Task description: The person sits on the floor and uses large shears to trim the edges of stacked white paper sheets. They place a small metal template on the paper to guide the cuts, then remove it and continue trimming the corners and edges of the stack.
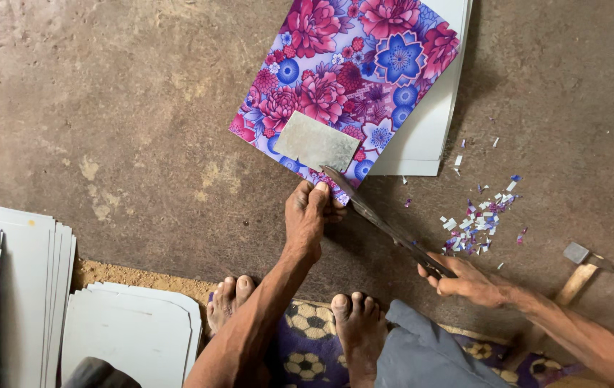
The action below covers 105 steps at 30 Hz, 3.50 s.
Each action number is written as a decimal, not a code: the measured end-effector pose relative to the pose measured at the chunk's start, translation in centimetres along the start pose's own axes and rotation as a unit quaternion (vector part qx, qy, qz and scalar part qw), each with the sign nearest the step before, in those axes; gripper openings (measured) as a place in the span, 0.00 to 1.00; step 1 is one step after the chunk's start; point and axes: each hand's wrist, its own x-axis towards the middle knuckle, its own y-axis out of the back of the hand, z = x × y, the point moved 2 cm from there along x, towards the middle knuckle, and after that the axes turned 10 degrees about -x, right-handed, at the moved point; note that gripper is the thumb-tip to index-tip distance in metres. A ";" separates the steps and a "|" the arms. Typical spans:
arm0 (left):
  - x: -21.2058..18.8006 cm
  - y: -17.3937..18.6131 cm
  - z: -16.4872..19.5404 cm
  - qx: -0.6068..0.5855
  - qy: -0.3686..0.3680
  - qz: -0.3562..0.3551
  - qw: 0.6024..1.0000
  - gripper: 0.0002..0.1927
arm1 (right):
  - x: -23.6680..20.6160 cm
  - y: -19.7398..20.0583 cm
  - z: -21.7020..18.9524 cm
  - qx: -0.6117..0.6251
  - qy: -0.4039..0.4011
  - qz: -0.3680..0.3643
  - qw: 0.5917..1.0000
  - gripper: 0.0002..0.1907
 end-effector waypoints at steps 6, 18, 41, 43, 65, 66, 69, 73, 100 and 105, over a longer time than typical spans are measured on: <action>0.4 0.0 -0.1 0.001 0.002 0.016 1.000 0.12 | 0.0 1.5 -0.9 -0.025 0.021 0.008 0.999 0.12; -1.4 -3.1 -3.4 -0.081 -0.007 0.018 0.997 0.10 | -2.0 -5.7 4.8 -0.067 -0.063 0.088 0.992 0.19; -0.2 0.3 5.2 0.153 -0.070 0.037 0.985 0.09 | -4.2 -3.7 -0.2 -0.156 -0.010 0.101 0.983 0.30; 0.0 0.3 5.0 0.134 -0.046 0.034 0.989 0.09 | -4.4 -4.3 -0.3 -0.103 -0.046 0.071 0.991 0.36; 0.5 1.1 5.2 0.062 0.000 -0.004 0.998 0.07 | -0.7 -2.4 -4.7 -0.056 -0.022 -0.001 0.998 0.18; 0.5 1.1 5.1 0.064 0.003 -0.003 0.998 0.07 | -0.7 -2.4 -4.6 -0.056 -0.023 0.001 0.998 0.19; 0.5 1.0 5.1 0.065 0.002 -0.003 0.998 0.07 | -0.7 -2.4 -4.4 -0.073 -0.066 0.000 0.995 0.21; 0.4 0.8 5.4 0.068 0.007 -0.002 0.998 0.08 | -0.6 -2.3 -4.6 -0.092 -0.057 0.014 0.994 0.21; 1.1 0.4 5.3 0.063 0.016 0.039 0.997 0.07 | 0.9 -2.2 -6.0 0.015 0.048 0.033 0.998 0.08; 0.3 -0.8 3.2 0.036 -0.002 0.029 0.999 0.06 | 0.0 -4.3 -4.9 0.004 0.044 0.124 0.991 0.11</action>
